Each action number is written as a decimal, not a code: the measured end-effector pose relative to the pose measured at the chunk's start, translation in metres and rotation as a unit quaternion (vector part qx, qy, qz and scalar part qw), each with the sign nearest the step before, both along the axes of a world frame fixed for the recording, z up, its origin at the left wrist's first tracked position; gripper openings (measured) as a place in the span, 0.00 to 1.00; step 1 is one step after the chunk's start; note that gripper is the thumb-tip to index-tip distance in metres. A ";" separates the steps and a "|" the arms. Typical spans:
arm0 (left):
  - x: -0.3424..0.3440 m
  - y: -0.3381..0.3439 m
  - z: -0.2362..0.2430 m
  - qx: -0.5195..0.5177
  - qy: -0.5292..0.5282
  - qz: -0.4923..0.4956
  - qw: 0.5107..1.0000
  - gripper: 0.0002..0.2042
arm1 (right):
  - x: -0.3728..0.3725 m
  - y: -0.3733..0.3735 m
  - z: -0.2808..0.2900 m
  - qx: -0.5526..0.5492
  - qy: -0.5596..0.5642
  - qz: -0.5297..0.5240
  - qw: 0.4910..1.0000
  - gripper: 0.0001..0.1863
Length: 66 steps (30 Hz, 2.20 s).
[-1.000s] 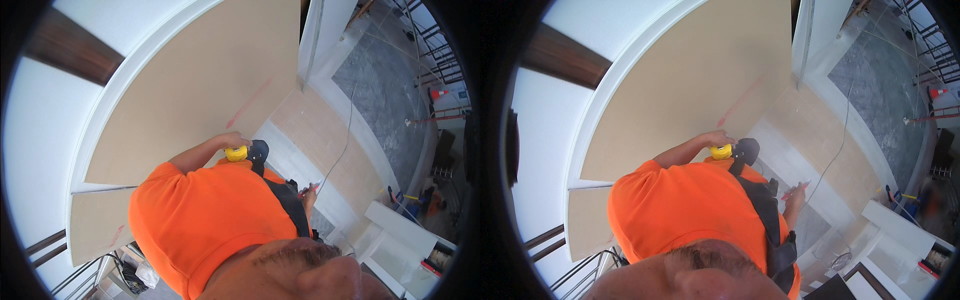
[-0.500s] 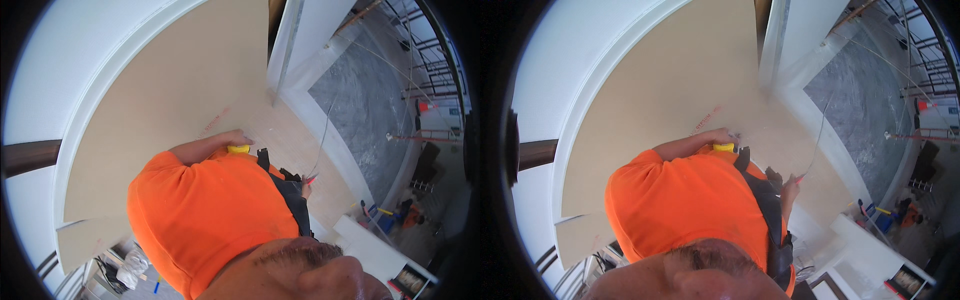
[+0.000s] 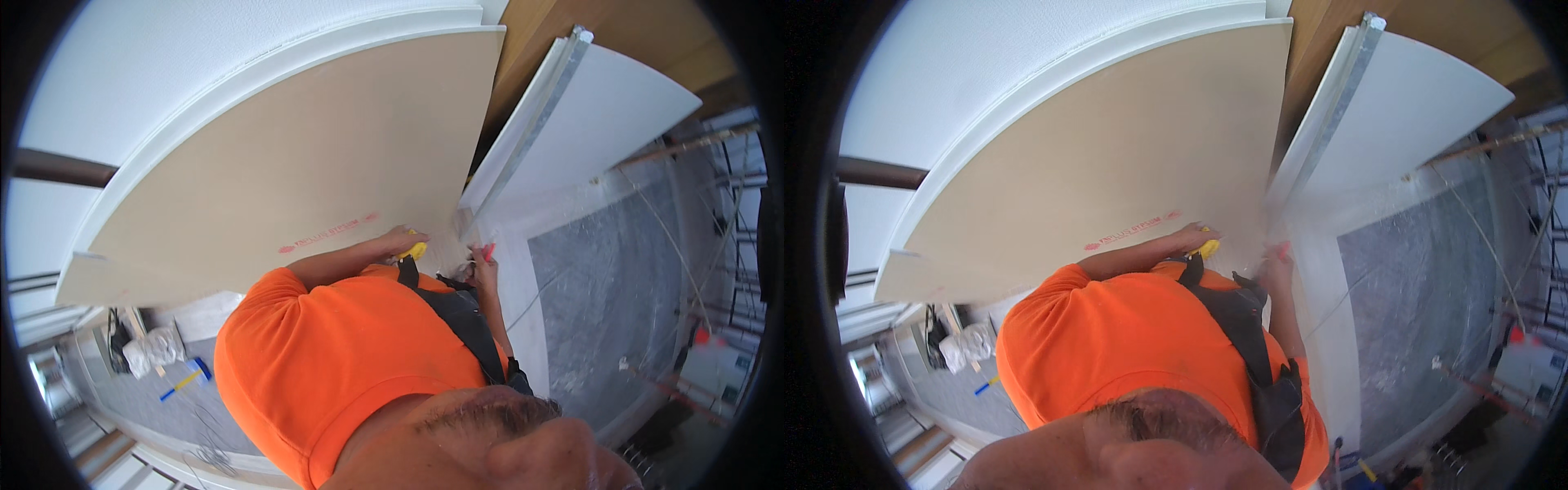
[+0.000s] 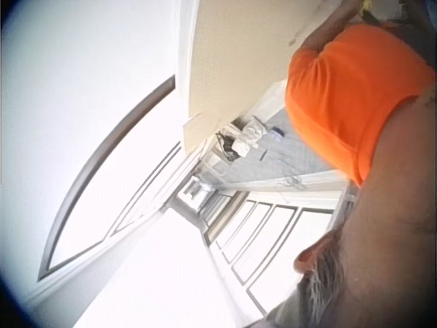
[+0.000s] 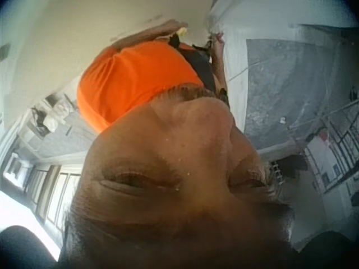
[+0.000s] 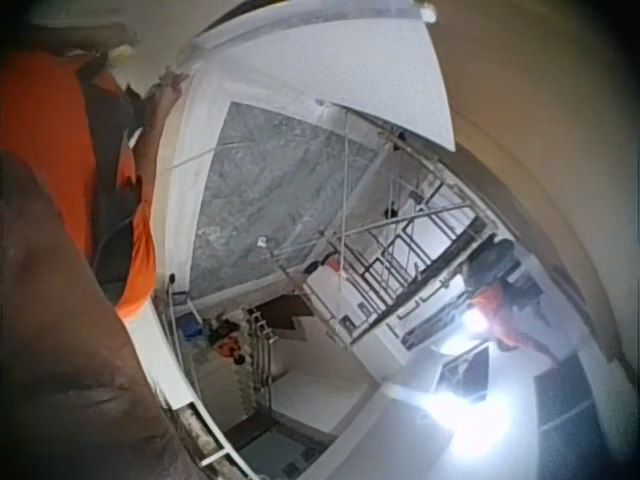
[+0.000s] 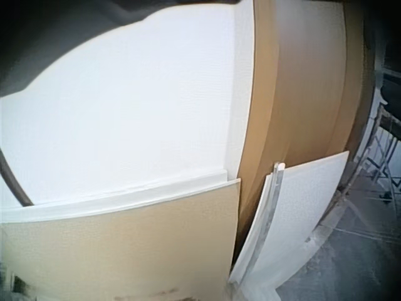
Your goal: The person measures and marks a large ceiling panel using a tape measure and utility knife, then cuts along the marked lines with a straightedge. After cutting, the person removes the cut piece and sets it aside.
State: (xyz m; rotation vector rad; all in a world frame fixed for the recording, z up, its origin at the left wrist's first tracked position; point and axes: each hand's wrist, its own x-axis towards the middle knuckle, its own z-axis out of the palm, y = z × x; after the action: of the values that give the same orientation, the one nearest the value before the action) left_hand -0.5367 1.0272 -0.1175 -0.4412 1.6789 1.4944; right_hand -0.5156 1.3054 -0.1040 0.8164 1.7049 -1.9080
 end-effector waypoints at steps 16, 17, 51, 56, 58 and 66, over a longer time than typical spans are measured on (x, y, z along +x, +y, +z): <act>-0.086 0.261 -0.031 0.060 -0.098 0.169 0.979 0.33 | -0.086 0.171 -0.185 -0.040 0.116 0.191 0.974 0.23; -0.088 0.270 -0.056 -0.045 -0.128 0.138 0.981 0.41 | -0.091 0.182 -0.196 -0.040 0.082 0.173 0.981 0.22; -0.201 0.237 -0.032 -0.261 0.417 0.256 0.832 0.45 | 0.126 0.343 -0.559 0.451 -0.106 0.305 0.832 0.17; -0.262 0.272 0.007 -0.285 0.393 0.362 0.796 0.38 | 0.149 0.395 -0.502 0.430 -0.090 0.427 0.790 0.18; -0.274 0.270 -0.009 -0.326 0.371 0.367 0.788 0.34 | 0.136 0.408 -0.466 0.444 -0.004 0.481 0.756 0.18; -0.146 0.254 0.056 -0.149 0.464 0.354 0.798 0.26 | 0.057 0.376 -0.280 0.109 -0.236 -0.134 0.956 0.26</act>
State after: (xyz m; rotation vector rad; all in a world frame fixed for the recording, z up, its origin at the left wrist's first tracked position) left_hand -0.6830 1.2812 -0.0616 -0.5962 2.7528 2.2071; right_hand -0.4591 1.6812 -0.3836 1.5187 1.5727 -1.5222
